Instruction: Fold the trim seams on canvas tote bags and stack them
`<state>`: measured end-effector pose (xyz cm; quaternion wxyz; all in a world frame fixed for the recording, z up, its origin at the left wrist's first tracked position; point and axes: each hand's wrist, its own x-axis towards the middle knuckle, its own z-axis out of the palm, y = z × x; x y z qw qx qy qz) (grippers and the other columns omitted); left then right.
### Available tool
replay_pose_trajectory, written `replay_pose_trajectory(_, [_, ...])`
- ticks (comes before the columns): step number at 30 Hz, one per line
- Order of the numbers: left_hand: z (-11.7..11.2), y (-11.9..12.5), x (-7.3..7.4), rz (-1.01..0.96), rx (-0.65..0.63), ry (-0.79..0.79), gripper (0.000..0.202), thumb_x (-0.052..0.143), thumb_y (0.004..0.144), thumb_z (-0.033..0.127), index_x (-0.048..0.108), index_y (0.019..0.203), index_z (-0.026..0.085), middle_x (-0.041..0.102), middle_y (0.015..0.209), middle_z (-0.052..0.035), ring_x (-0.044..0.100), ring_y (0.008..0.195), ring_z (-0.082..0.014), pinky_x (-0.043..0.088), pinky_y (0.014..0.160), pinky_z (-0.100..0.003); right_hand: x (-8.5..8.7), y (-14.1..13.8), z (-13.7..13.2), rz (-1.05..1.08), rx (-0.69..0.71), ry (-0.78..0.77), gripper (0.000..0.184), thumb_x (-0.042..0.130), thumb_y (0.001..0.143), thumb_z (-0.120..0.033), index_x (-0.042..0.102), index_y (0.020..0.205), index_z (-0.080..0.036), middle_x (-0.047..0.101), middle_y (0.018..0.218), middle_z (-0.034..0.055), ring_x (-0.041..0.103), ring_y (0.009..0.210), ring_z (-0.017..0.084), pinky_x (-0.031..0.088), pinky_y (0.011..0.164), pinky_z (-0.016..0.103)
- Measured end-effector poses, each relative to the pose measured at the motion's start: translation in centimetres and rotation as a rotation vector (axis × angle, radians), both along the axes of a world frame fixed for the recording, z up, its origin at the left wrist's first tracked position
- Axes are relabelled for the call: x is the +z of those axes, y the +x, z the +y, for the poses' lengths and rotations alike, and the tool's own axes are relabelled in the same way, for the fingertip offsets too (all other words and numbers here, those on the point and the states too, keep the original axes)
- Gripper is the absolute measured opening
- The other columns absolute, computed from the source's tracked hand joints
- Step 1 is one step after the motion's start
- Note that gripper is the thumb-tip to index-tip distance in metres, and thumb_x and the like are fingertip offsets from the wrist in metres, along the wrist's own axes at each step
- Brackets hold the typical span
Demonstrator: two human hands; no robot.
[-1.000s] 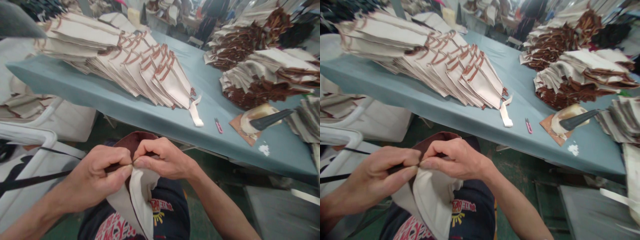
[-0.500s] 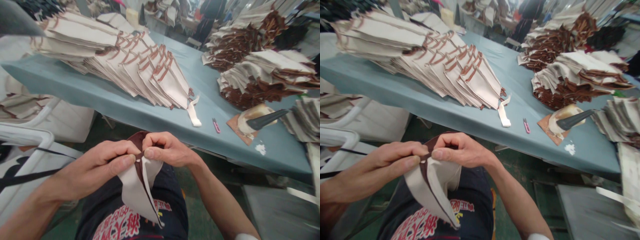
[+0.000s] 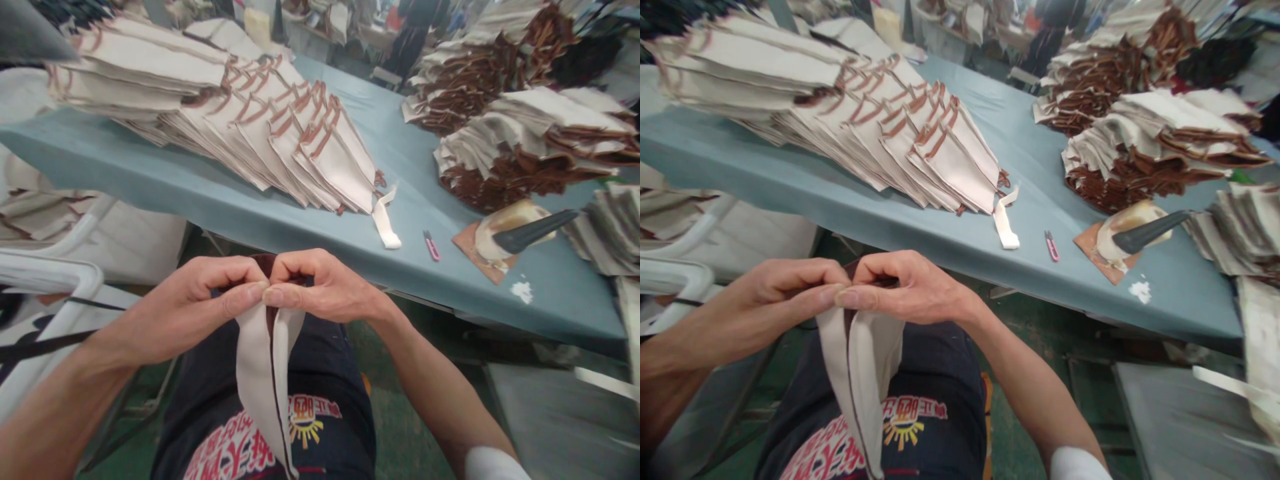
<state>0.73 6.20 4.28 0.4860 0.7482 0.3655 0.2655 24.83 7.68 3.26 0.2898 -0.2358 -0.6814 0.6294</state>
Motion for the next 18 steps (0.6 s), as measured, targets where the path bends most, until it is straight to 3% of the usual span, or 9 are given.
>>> replay_pose_trajectory(6, [0.2, 0.5, 0.4, -0.023, -0.066, -0.095, 0.044, 0.064, 0.105, 0.042, 0.054, 0.067, 0.022, 0.044, 0.066, 0.0060, 0.041, 0.060, -0.0118, 0.037, 0.054, -0.019, -0.6, -0.2, -0.8, 0.020, -0.044, 0.062, 0.051, 0.085, 0.102, -0.055, 0.052, 0.077, -0.024, 0.046, 0.072, -0.0083, 0.037, 0.065, 0.011, 0.034, 0.061, 0.027])
replay_pose_trajectory(10, [1.1, 0.4, 0.0, -0.033, -0.129, -0.259, 0.046, 0.072, 0.100, 0.053, 0.060, 0.068, 0.022, 0.043, 0.064, 0.0052, 0.037, 0.058, -0.0126, 0.032, 0.050, -0.021, -1.3, -0.1, -0.2, -0.025, -0.093, 0.067, 0.052, 0.082, 0.102, -0.064, 0.057, 0.081, -0.023, 0.051, 0.074, -0.0070, 0.041, 0.068, 0.012, 0.036, 0.065, 0.029])
replay_pose_trajectory(15, [1.3, 0.1, -0.6, -0.058, -0.069, -0.265, 0.047, 0.076, 0.097, 0.052, 0.066, 0.064, 0.020, 0.045, 0.061, 0.0032, 0.038, 0.056, -0.0125, 0.030, 0.049, -0.021, -1.8, 0.0, 1.0, -0.133, -0.216, 0.054, 0.057, 0.096, 0.086, -0.068, 0.066, 0.104, -0.023, 0.072, 0.104, 0.0000, 0.065, 0.097, 0.020, 0.053, 0.092, 0.035])
replay_pose_trajectory(18, [0.9, -0.1, -0.6, -0.078, -0.009, -0.253, 0.048, 0.076, 0.095, 0.047, 0.064, 0.059, 0.018, 0.042, 0.060, 0.0039, 0.035, 0.057, -0.0103, 0.028, 0.050, -0.019, -2.1, -0.2, 1.3, -0.191, -0.252, 0.027, 0.068, 0.097, 0.082, -0.071, 0.068, 0.121, -0.023, 0.076, 0.127, 0.0048, 0.069, 0.120, 0.025, 0.053, 0.111, 0.042])
